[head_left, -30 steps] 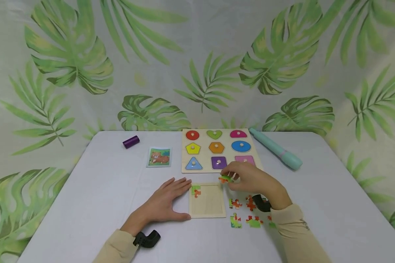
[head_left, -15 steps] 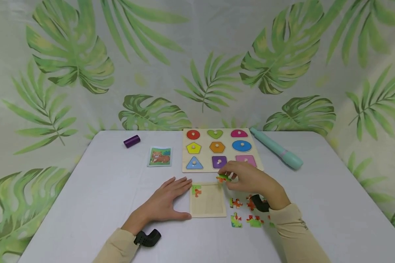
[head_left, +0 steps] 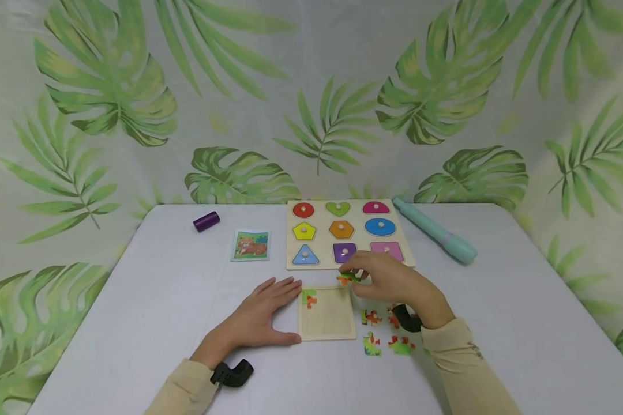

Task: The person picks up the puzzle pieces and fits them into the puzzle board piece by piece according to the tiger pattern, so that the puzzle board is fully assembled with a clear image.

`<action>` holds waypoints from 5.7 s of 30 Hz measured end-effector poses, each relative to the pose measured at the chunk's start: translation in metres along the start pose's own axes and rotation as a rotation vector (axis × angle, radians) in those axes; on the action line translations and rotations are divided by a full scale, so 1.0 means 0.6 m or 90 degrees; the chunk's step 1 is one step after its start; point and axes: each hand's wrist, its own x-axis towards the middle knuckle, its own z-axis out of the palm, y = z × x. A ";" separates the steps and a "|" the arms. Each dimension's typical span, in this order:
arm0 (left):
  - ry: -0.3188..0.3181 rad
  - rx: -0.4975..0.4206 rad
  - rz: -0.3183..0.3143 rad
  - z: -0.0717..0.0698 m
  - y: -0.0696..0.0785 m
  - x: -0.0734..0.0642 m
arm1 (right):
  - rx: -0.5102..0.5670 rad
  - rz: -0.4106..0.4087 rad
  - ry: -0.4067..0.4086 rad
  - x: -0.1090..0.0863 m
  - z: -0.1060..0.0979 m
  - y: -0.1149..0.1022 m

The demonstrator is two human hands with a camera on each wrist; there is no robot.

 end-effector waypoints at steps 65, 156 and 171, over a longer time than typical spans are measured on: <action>0.018 0.008 0.022 -0.002 -0.004 0.001 | -0.045 -0.037 0.014 0.030 0.048 -0.024; 0.005 0.010 0.001 0.005 -0.004 0.003 | -0.074 -0.072 -0.031 0.036 0.089 -0.024; 0.005 0.010 -0.008 0.005 -0.003 0.001 | -0.070 -0.040 -0.052 0.031 0.091 -0.023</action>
